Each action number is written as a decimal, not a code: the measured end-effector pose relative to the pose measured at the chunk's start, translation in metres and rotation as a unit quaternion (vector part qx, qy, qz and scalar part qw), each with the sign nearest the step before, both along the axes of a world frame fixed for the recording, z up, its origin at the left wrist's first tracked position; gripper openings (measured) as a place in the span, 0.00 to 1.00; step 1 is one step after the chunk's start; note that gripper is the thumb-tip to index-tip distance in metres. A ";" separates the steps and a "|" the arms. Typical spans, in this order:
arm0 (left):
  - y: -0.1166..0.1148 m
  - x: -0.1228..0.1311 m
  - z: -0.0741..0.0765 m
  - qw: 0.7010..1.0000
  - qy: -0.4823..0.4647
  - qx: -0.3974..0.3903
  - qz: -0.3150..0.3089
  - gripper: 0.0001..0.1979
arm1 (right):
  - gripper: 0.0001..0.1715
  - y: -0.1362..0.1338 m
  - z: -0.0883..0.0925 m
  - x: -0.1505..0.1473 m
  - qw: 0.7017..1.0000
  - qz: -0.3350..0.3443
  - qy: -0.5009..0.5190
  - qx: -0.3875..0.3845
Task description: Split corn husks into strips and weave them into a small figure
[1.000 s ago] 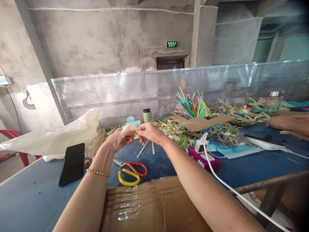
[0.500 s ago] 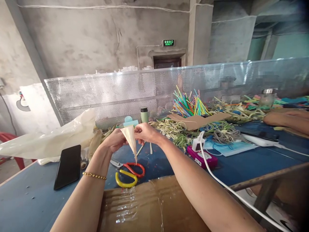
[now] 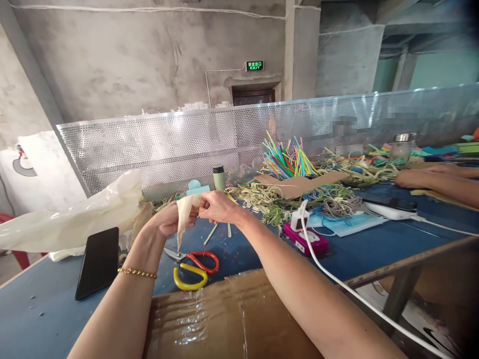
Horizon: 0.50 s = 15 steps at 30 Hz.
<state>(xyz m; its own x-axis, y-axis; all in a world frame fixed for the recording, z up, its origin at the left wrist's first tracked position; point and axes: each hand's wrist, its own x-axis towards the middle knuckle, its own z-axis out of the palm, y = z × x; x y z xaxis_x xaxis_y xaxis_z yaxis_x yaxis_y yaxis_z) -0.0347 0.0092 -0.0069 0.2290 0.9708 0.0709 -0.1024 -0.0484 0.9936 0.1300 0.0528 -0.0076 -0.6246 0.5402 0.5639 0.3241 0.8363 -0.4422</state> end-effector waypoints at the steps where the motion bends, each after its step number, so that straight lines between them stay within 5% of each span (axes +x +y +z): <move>1: 0.001 -0.001 0.001 1.000 -0.003 -0.009 -0.011 0.06 | 0.06 -0.001 0.001 0.001 1.000 -0.002 0.000 0.017; 8: 0.002 -0.002 0.002 0.998 -0.008 -0.044 -0.036 0.07 | 0.03 0.002 0.006 0.011 0.992 0.062 -0.022 -0.105; 15: -0.004 0.004 0.005 0.999 0.013 -0.026 0.037 0.09 | 0.04 0.007 0.003 0.007 0.981 0.100 0.060 -0.157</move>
<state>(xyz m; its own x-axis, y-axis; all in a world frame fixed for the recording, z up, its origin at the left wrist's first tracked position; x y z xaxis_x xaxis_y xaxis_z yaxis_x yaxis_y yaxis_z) -0.0308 0.0049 -0.0019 0.1581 0.9873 0.0155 -0.0755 -0.0035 0.9971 0.1368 0.0595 -0.0042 -0.6745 0.5728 0.4659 0.0974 0.6945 -0.7129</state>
